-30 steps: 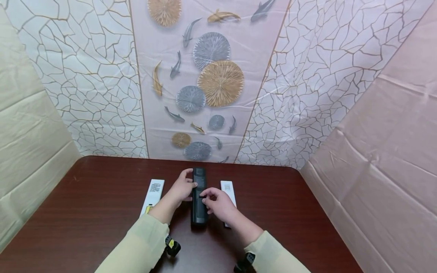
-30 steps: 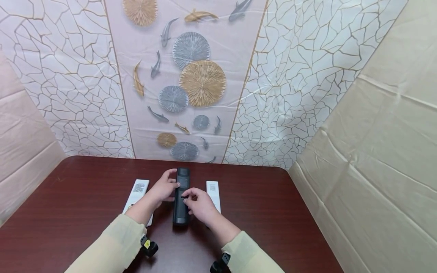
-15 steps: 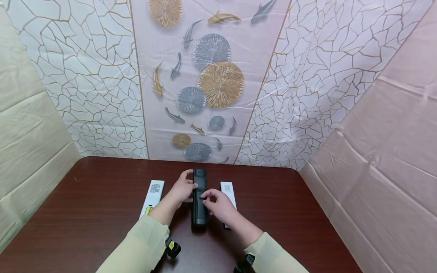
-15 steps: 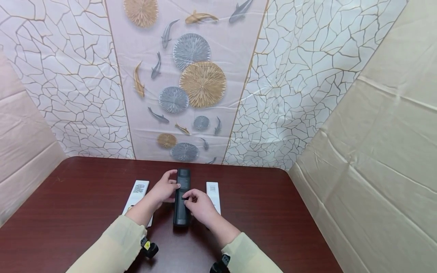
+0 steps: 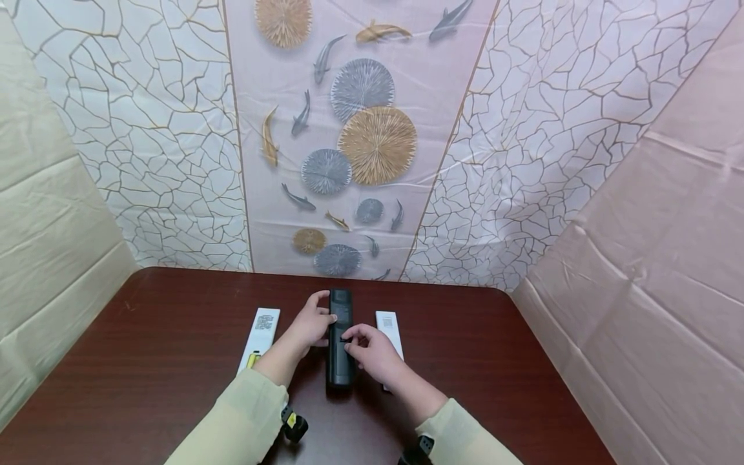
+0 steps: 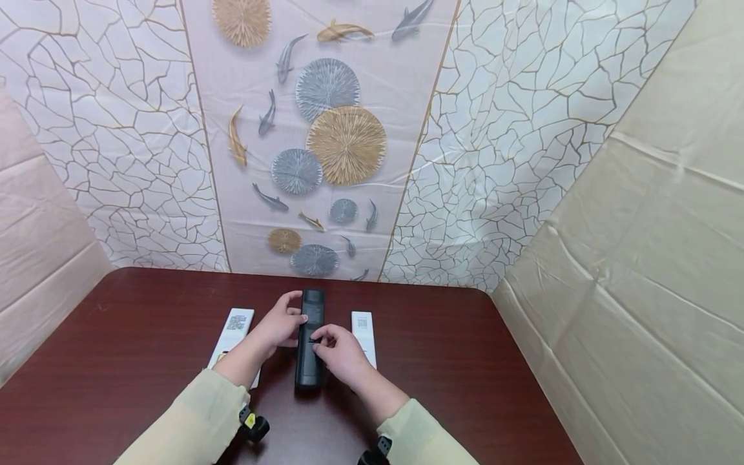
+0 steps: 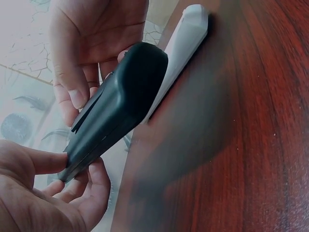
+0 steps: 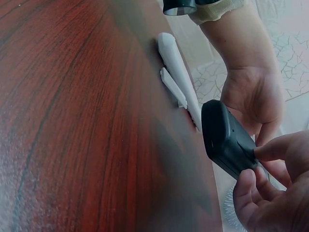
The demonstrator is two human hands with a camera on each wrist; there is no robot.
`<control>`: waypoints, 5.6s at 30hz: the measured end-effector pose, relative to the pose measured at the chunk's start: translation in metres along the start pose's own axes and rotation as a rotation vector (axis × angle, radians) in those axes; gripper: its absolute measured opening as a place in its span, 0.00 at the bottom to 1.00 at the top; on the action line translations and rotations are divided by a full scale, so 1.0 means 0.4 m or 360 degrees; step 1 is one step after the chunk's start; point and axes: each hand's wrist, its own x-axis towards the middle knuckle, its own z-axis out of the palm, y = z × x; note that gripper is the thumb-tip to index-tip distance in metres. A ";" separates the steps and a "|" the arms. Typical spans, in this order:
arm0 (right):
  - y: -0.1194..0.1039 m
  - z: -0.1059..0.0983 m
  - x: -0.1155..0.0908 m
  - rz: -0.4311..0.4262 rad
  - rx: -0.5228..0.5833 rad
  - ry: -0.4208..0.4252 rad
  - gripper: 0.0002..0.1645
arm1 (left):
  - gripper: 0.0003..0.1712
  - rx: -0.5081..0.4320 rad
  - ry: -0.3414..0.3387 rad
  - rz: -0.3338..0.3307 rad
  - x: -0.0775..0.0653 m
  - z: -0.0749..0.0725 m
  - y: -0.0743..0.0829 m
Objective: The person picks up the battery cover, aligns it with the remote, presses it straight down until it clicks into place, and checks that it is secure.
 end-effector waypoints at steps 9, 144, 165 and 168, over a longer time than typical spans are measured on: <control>0.002 0.005 0.006 0.0130 0.0155 0.0092 0.23 | 0.33 -0.0029 -0.0003 -0.0014 0.003 -0.008 -0.005; 0.054 -0.045 -0.098 0.0078 0.0191 0.0070 0.20 | 0.29 0.0181 0.0099 -0.0073 -0.043 -0.053 -0.043; -0.008 0.074 -0.037 -0.0039 0.0189 -0.0110 0.17 | 0.30 0.0403 0.0137 0.0005 -0.095 -0.164 -0.036; -0.021 0.090 -0.033 -0.0055 0.0119 -0.0119 0.15 | 0.30 0.0686 0.0197 0.0038 -0.102 -0.178 -0.032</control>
